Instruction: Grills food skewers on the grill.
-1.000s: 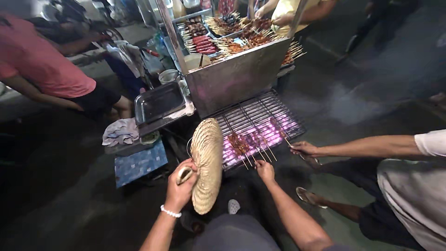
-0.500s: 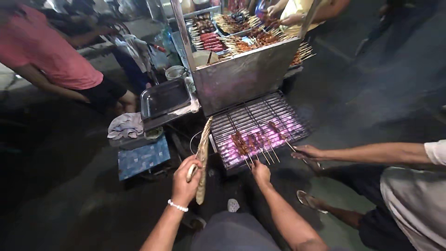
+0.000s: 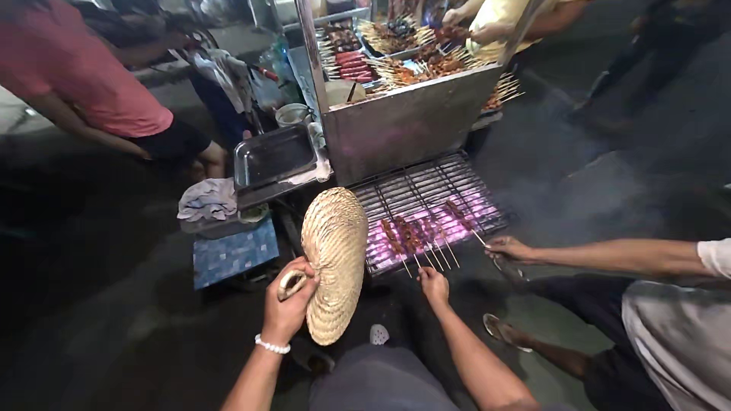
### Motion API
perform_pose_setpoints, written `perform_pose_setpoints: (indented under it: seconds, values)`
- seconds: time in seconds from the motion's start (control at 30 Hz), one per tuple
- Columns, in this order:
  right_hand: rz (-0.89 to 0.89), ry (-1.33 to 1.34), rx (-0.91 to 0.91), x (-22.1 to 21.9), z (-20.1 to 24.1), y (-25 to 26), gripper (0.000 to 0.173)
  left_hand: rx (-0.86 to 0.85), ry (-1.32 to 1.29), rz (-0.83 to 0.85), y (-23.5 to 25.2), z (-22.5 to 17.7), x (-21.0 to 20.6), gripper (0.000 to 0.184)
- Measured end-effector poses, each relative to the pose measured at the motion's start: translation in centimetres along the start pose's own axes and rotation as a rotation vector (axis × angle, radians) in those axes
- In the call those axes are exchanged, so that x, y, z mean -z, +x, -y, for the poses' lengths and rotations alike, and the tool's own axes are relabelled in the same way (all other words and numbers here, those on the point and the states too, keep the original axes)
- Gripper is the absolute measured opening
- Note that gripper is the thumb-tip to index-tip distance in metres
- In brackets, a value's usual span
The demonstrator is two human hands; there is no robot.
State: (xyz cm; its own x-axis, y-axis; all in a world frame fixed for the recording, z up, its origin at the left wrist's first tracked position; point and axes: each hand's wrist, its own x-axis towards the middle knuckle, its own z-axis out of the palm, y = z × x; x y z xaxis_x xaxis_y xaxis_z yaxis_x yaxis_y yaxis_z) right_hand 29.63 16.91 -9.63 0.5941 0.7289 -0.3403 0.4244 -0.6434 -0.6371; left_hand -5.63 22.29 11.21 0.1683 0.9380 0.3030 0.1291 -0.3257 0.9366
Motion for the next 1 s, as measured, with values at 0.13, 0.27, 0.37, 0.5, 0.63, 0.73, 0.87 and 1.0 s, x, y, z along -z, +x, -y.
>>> perform_pose_setpoints:
  seconds: [0.13, 0.27, 0.37, 0.5, 0.63, 0.73, 0.87, 1.0]
  values:
    - [-0.095, -0.176, 0.075, 0.5, 0.5, -1.2, 0.032, -0.03, 0.061, -0.113, 0.5, -0.2, 0.4, 0.018]
    - [-0.157, -0.222, 0.21, 0.0, 1.6, -2.7, 0.035, -0.165, 0.38, -0.089, 0.3, -0.7, 0.0, 0.016]
    - [0.001, -0.322, 0.123, -0.6, 3.4, -2.2, 0.041, -0.055, 0.047, 0.041, 0.4, -0.5, -1.9, 0.014]
    - [0.101, -0.442, 0.027, -0.8, 5.0, -1.3, 0.034, -0.099, 0.092, 0.033, 0.7, -0.2, -2.5, 0.012]
    - [0.135, -0.413, 0.074, 0.0, 4.6, -1.5, 0.032, -0.125, 0.135, 0.004, 0.4, -0.5, -1.0, 0.011]
    - [0.156, -0.399, 0.06, -0.3, 3.6, -2.1, 0.033, -0.123, 0.117, -0.024, 0.1, -0.6, -0.1, 0.011]
    - [0.094, -0.393, 0.04, -0.8, 3.5, -2.0, 0.034, -0.106, 0.122, -0.054, 0.0, -0.5, -0.2, 0.011]
    - [0.071, -0.381, 0.02, -0.9, 4.0, -1.4, 0.035, -0.084, 0.092, -0.053, 0.1, -0.7, -0.5, 0.013]
